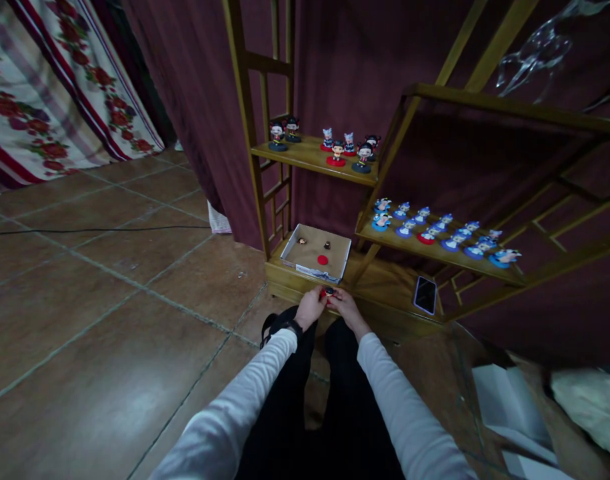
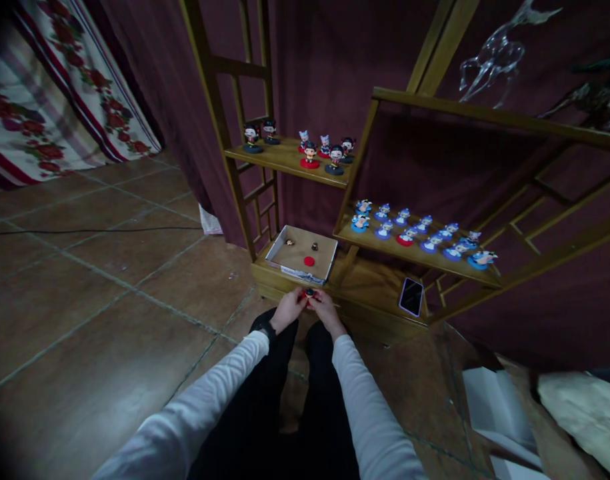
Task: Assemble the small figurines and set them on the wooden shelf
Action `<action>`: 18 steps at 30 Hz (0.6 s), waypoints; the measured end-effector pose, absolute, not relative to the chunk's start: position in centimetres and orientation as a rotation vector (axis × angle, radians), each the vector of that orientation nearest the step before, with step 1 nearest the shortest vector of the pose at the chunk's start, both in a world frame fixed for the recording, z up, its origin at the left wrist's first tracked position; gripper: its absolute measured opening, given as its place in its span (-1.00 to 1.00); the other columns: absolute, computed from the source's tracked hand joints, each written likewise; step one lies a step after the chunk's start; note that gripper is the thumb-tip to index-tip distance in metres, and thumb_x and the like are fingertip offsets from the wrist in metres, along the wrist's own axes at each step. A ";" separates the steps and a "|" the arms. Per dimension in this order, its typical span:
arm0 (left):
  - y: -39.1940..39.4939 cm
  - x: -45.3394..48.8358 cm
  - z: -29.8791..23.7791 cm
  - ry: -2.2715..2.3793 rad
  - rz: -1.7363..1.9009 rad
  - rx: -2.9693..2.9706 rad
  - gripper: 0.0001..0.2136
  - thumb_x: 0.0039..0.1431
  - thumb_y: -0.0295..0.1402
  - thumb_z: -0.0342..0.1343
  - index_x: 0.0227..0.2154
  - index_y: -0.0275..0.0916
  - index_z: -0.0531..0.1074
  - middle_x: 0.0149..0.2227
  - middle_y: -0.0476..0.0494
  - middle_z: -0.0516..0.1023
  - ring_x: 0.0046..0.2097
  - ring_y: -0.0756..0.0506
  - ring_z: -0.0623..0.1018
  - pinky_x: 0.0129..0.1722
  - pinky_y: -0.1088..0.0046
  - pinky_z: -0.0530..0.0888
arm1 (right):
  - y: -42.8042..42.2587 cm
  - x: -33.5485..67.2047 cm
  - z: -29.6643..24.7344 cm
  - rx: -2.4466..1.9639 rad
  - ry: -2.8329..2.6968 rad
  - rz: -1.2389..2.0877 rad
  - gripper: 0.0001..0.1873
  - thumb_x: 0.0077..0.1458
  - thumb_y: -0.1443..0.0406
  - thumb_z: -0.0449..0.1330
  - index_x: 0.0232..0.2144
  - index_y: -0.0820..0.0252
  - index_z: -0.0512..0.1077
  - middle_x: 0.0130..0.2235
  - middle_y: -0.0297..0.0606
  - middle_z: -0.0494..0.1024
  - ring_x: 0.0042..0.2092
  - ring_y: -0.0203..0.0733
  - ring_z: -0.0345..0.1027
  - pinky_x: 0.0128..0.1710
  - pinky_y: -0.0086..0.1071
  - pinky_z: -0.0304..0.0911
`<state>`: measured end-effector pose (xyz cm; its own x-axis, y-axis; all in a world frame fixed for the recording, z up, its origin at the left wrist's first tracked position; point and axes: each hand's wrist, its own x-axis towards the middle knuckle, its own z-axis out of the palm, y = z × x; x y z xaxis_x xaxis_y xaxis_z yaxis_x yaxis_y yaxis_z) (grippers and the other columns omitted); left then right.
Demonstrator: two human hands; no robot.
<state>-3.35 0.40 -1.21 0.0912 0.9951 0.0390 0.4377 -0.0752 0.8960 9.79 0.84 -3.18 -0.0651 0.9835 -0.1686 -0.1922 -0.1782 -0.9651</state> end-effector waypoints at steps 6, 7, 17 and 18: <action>-0.8 -3.2 -0.4 1.515 0.848 1.729 -0.77 0.09 -0.40 0.04 -0.16 -0.23 0.33 -0.22 -0.24 0.49 -0.15 -0.14 0.49 -0.14 0.43 0.33 | 0.8 10.4 -3.7 -1.125 -1.053 1.455 -0.58 -0.33 0.23 0.32 -0.30 0.11 0.41 -0.25 -0.30 0.48 -0.23 -0.22 0.36 -0.23 -0.28 0.34; -1.0 -3.2 -0.2 1.527 0.821 1.784 -0.77 0.11 -0.39 0.02 -0.15 -0.23 0.31 -0.20 -0.25 0.48 -0.14 -0.14 0.48 -0.13 0.43 0.33 | 0.8 10.5 -3.8 -1.116 -1.064 1.459 -0.57 -0.33 0.24 0.32 -0.29 0.11 0.40 -0.23 -0.30 0.48 -0.22 -0.21 0.36 -0.22 -0.29 0.34; -2.0 -3.8 1.1 1.543 0.592 2.428 -0.70 0.18 -0.46 -0.14 -0.01 -0.27 0.20 -0.20 -0.26 0.40 -0.17 -0.12 0.44 -0.17 0.37 0.34 | 0.6 10.6 -3.2 -1.077 -1.203 1.310 -0.54 -0.31 0.38 0.24 -0.23 0.08 0.36 -0.12 -0.29 0.45 -0.08 -0.16 0.30 -0.06 -0.24 0.23; -1.9 -3.9 1.2 1.531 0.581 2.467 -0.68 0.18 -0.47 -0.14 0.01 -0.28 0.18 -0.20 -0.26 0.39 -0.17 -0.12 0.43 -0.16 0.36 0.33 | 0.6 10.5 -3.1 -1.076 -1.206 1.300 -0.54 -0.31 0.39 0.22 -0.22 0.08 0.36 -0.11 -0.29 0.45 -0.07 -0.15 0.30 -0.04 -0.24 0.22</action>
<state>-3.90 -1.95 1.18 0.3934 0.8898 0.2312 0.8194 -0.4534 0.3508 10.52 0.57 -3.06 -0.0835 0.9961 0.0273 -0.1019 0.0187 -0.9946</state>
